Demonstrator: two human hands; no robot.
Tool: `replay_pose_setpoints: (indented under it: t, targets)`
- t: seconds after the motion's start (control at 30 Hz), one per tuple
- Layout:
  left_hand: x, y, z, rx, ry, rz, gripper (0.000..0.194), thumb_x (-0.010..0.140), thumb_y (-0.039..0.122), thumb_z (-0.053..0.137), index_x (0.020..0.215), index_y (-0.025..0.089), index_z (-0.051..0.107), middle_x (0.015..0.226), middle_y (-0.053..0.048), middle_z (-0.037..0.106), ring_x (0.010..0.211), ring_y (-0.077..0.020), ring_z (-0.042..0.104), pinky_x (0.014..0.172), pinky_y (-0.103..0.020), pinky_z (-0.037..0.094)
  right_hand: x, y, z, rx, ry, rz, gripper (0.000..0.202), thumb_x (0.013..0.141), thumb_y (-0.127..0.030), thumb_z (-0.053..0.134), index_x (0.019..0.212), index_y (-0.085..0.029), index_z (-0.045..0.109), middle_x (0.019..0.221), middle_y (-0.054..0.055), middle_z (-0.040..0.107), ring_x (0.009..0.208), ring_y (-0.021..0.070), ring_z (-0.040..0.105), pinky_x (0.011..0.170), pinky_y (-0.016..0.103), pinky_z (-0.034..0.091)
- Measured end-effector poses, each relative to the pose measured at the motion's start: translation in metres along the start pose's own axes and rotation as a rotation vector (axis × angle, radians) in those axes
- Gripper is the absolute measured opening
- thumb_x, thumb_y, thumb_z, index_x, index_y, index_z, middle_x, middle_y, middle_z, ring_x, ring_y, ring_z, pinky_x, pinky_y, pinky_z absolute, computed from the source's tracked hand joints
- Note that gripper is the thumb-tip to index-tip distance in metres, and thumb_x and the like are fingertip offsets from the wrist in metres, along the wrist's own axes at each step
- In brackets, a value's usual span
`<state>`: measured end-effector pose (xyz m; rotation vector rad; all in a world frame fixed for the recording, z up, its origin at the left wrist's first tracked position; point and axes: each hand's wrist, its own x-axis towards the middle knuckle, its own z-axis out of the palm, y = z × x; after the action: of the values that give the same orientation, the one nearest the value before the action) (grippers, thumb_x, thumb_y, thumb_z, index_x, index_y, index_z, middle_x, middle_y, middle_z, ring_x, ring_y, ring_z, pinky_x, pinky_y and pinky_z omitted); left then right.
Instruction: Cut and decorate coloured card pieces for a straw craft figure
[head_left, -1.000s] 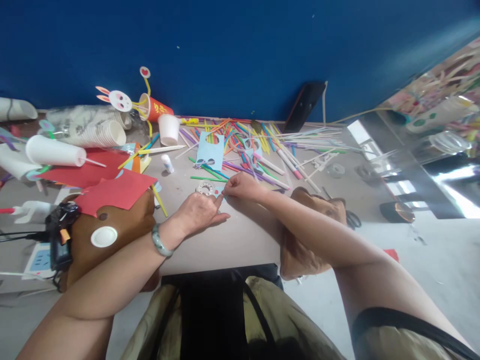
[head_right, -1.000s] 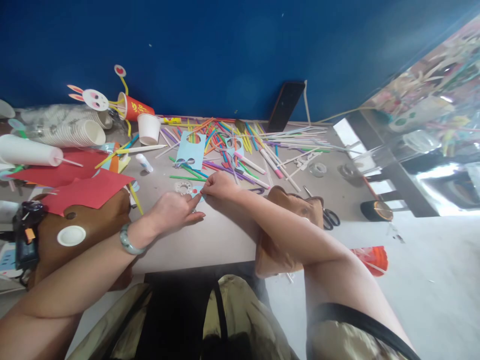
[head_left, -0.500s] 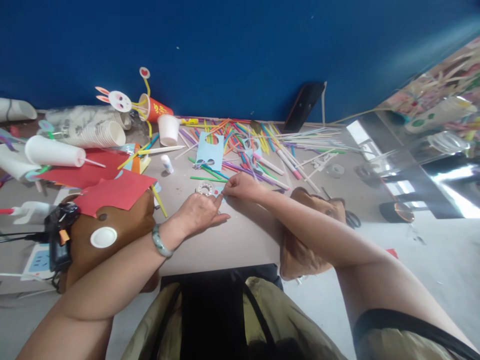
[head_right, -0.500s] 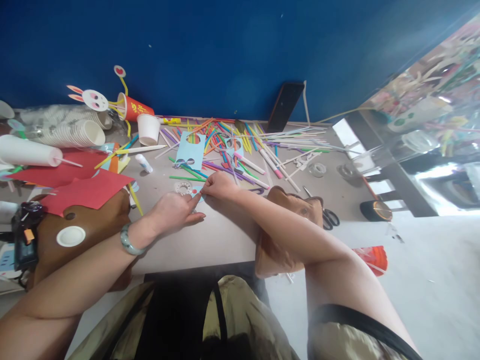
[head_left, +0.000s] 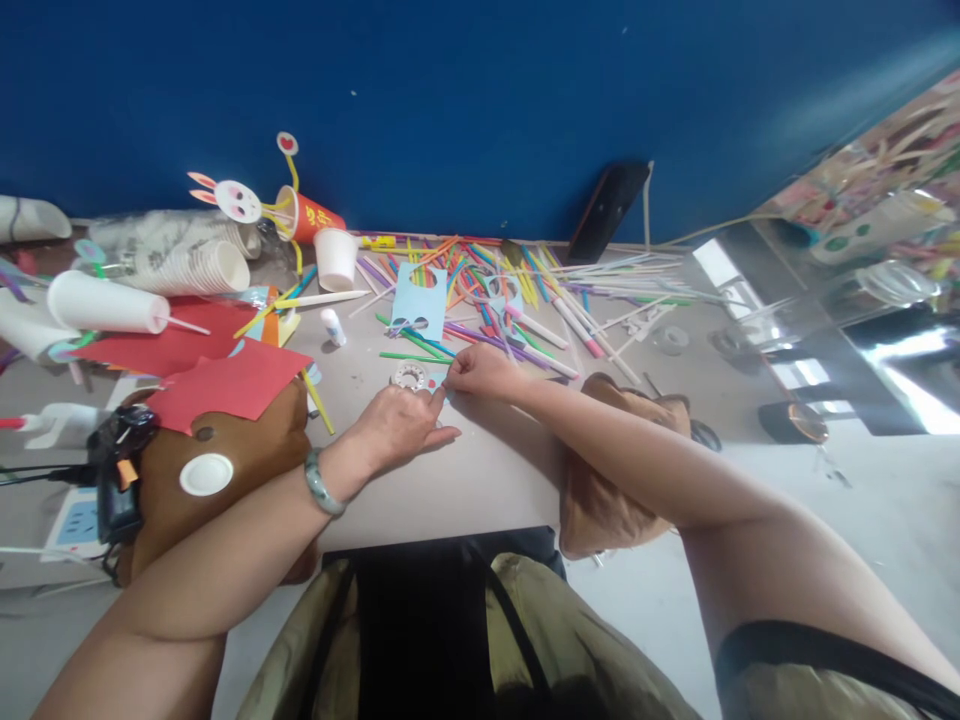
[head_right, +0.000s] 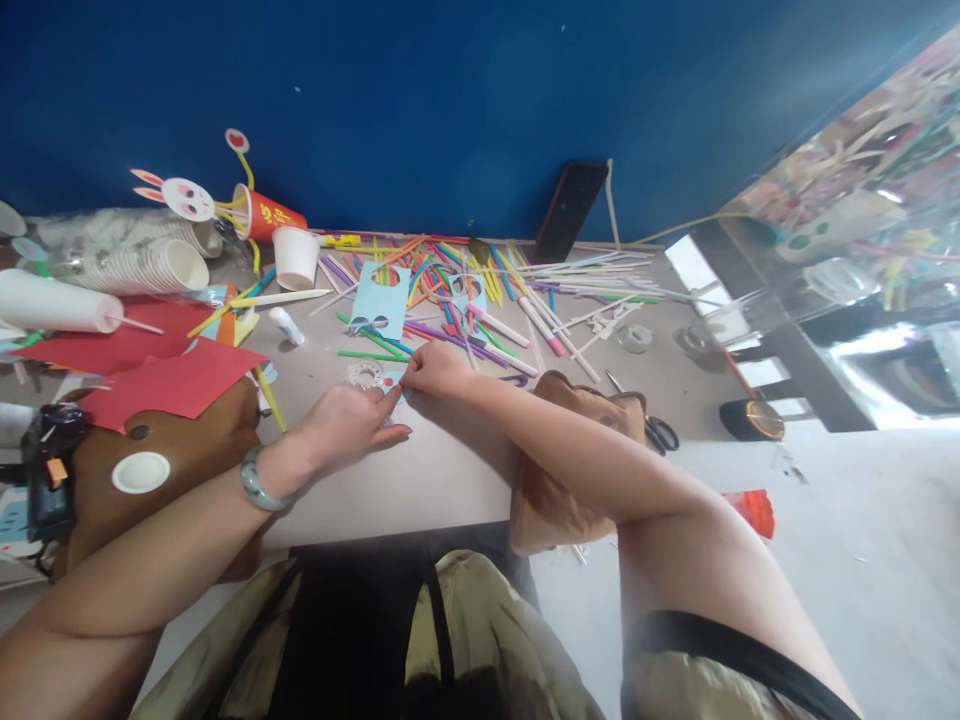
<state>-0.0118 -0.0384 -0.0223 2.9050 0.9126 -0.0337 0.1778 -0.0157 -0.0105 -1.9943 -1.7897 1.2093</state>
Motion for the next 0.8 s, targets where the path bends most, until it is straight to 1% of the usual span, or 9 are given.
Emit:
replay_pose_setpoints:
  t: [0.2,0.3,0.4,0.47,0.53,0.6,0.67,0.73,0.8]
  targets:
    - [0.000,0.003,0.000,0.018,-0.028,-0.033,0.067,0.094,0.059,0.046,0.135,0.007,0.053,0.095,-0.019,0.072,0.078,-0.0289,0.069,0.064,-0.034,0.046,0.008,0.007,-0.001,0.027,-0.005,0.017,0.013,0.069,-0.021,0.072,0.060,-0.017,0.063,0.053,-0.002,0.063,0.054,0.0102,0.055,0.049,0.019,0.040]
    - [0.000,0.003,0.001,0.010,-0.021,-0.038,0.070,0.093,0.062,0.046,0.135,0.007,0.054,0.089,-0.019,0.072,0.077,-0.0298,0.070,0.063,-0.034,0.046,0.009,0.009,-0.001,0.062,-0.005,0.029,0.016,0.069,-0.023,0.074,0.061,-0.017,0.062,0.055,-0.001,0.065,0.055,0.0110,0.058,0.051,0.020,0.042]
    - [0.000,0.002,0.002,0.007,-0.019,-0.037,0.072,0.093,0.064,0.045,0.136,0.007,0.053,0.083,-0.017,0.072,0.075,-0.0302,0.070,0.061,-0.035,0.046,0.008,0.008,-0.001,0.077,0.001,0.031,0.019,0.069,-0.024,0.076,0.061,-0.017,0.060,0.055,-0.002,0.064,0.055,0.0106,0.058,0.052,0.019,0.042]
    - [-0.001,0.002,0.002,0.012,-0.019,-0.035,0.073,0.093,0.064,0.044,0.137,0.007,0.052,0.086,-0.018,0.072,0.076,-0.0301,0.070,0.061,-0.035,0.046,0.005,0.007,-0.002,0.062,0.015,0.016,0.018,0.072,-0.024,0.073,0.062,-0.018,0.059,0.053,-0.003,0.062,0.053,0.0104,0.057,0.051,0.019,0.040]
    - [-0.002,0.002,0.001,0.021,-0.007,-0.032,0.073,0.093,0.064,0.043,0.138,0.006,0.051,0.093,-0.019,0.072,0.081,-0.0307,0.070,0.064,-0.035,0.047,-0.001,0.006,-0.002,0.047,0.037,-0.026,0.016,0.078,-0.023,0.066,0.064,-0.018,0.058,0.053,-0.002,0.061,0.053,0.0107,0.056,0.051,0.020,0.039]
    - [-0.002,0.002,0.000,0.025,0.001,-0.030,0.073,0.094,0.063,0.043,0.139,0.007,0.050,0.095,-0.020,0.072,0.088,-0.0317,0.069,0.067,-0.035,0.048,-0.010,0.008,-0.002,0.031,0.098,-0.106,0.012,0.081,-0.023,0.060,0.070,-0.018,0.060,0.057,-0.001,0.063,0.055,0.0117,0.057,0.054,0.022,0.040]
    - [-0.002,0.001,-0.001,0.011,-0.016,-0.032,0.072,0.093,0.063,0.044,0.139,0.008,0.050,0.091,-0.018,0.072,0.091,-0.0323,0.069,0.070,-0.036,0.048,-0.022,0.012,0.000,-0.033,0.209,-0.230,0.007,0.082,-0.023,0.059,0.082,-0.017,0.062,0.066,0.001,0.067,0.060,0.0134,0.058,0.059,0.024,0.042]
    - [-0.001,0.001,-0.002,-0.016,-0.053,-0.040,0.070,0.094,0.062,0.044,0.139,0.010,0.049,0.088,-0.017,0.072,0.088,-0.0323,0.070,0.069,-0.037,0.048,-0.033,0.018,0.004,-0.165,0.316,-0.416,0.013,0.083,-0.022,0.056,0.093,-0.017,0.062,0.078,0.004,0.069,0.068,0.0164,0.061,0.066,0.027,0.044]
    - [-0.001,0.000,-0.003,-0.048,-0.087,-0.055,0.068,0.094,0.063,0.043,0.139,0.012,0.049,0.088,-0.015,0.073,0.084,-0.0318,0.070,0.068,-0.036,0.048,-0.040,0.025,0.010,-0.318,0.360,-0.674,0.019,0.084,-0.017,0.052,0.101,-0.017,0.061,0.088,0.008,0.070,0.081,0.0203,0.063,0.077,0.033,0.047]
